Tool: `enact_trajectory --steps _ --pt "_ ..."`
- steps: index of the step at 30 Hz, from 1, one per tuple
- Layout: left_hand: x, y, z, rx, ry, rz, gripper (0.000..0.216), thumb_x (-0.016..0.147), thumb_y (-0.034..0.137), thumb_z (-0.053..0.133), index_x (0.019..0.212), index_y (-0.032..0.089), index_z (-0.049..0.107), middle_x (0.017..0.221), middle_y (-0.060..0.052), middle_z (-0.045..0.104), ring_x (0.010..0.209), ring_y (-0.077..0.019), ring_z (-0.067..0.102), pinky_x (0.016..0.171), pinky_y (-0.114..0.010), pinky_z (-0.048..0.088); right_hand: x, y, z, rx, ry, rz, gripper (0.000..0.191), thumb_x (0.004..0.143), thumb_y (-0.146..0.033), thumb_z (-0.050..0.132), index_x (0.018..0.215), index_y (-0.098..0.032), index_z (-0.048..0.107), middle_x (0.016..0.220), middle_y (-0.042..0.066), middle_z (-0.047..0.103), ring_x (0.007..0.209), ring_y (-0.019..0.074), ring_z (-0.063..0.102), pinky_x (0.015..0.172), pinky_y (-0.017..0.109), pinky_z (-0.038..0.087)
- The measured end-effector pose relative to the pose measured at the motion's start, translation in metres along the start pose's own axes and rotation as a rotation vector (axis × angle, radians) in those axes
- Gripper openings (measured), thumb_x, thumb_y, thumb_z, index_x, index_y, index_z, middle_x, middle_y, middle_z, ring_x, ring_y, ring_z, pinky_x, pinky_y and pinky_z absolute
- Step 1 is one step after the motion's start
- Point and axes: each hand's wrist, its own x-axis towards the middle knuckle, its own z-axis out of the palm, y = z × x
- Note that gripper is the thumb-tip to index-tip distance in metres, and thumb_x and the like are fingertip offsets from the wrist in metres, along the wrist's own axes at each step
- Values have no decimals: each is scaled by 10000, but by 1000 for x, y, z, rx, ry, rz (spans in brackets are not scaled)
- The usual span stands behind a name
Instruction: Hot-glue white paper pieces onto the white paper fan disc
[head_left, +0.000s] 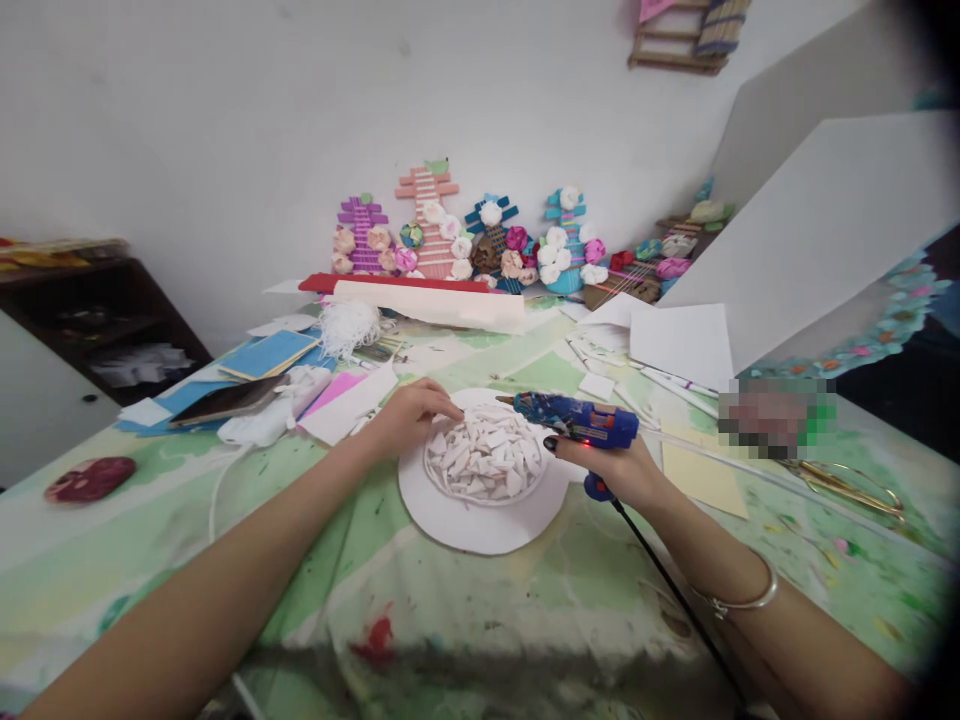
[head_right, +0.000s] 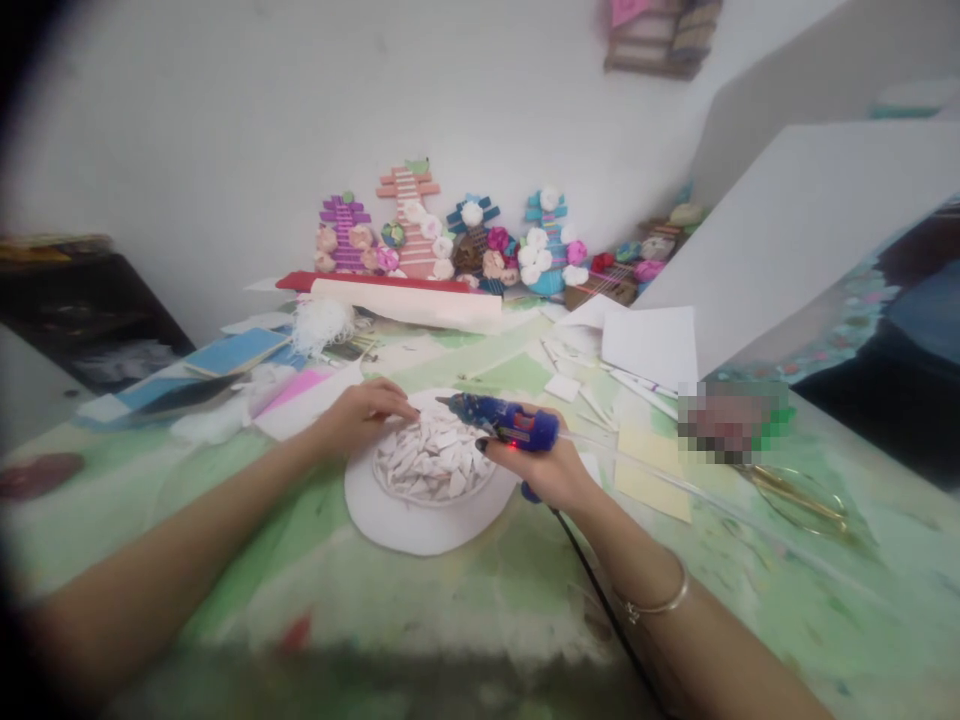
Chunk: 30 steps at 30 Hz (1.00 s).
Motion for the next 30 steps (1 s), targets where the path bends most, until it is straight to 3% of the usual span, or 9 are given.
enact_trajectory --steps 3,5,8,11,16,21,26,30 --pt "-4 0 -13 -224 95 -233 282 665 144 539 869 179 731 1029 -84 671 905 -200 614 706 -255 478 0 0 -1 0 1 -6 147 678 -295 672 778 -188 664 724 27 657 824 240 620 718 328 496" --pt "-7 -2 -28 -312 243 -337 299 657 161 548 900 163 721 997 -72 691 920 -207 619 755 -264 477 0 -1 -2 -17 11 5 219 681 -301 676 870 -191 681 823 40 682 866 253 618 740 338 496" --pt "-13 -12 -53 -216 424 -487 300 641 191 569 902 170 715 896 -44 717 835 -205 638 748 -274 482 0 -1 -3 -15 3 5 290 688 -313 680 954 -198 678 935 44 685 931 261 606 787 343 485" --pt "-19 -29 -71 74 303 -625 211 580 200 620 761 194 729 772 -26 720 734 -211 641 707 -277 478 1 0 -3 -9 -6 9 284 692 -318 679 948 -196 675 925 44 683 909 256 610 776 343 486" --pt "-25 -46 -74 316 85 -742 234 585 265 639 795 211 727 776 -41 712 679 -215 633 633 -275 462 1 3 -3 -10 -2 -2 245 688 -311 684 896 -182 678 833 47 680 851 247 618 732 334 488" --pt "-25 -45 -70 339 20 -748 208 561 284 647 742 206 716 776 -44 717 713 -216 636 626 -261 454 2 3 -4 -26 -4 -4 306 680 -319 687 952 -179 680 853 52 688 832 243 621 707 336 492" --pt "-22 -41 -69 347 -38 -731 161 535 236 624 673 218 705 725 -24 713 740 -219 635 650 -263 440 2 5 -4 -9 1 -28 260 677 -327 691 888 -175 683 787 44 678 780 232 621 701 344 495" --pt "-21 -38 -70 371 -5 -725 139 545 251 601 641 209 691 683 -27 699 699 -224 631 614 -270 430 2 6 -5 26 -9 -43 220 693 -310 682 872 -182 676 789 35 670 800 229 618 728 346 490"
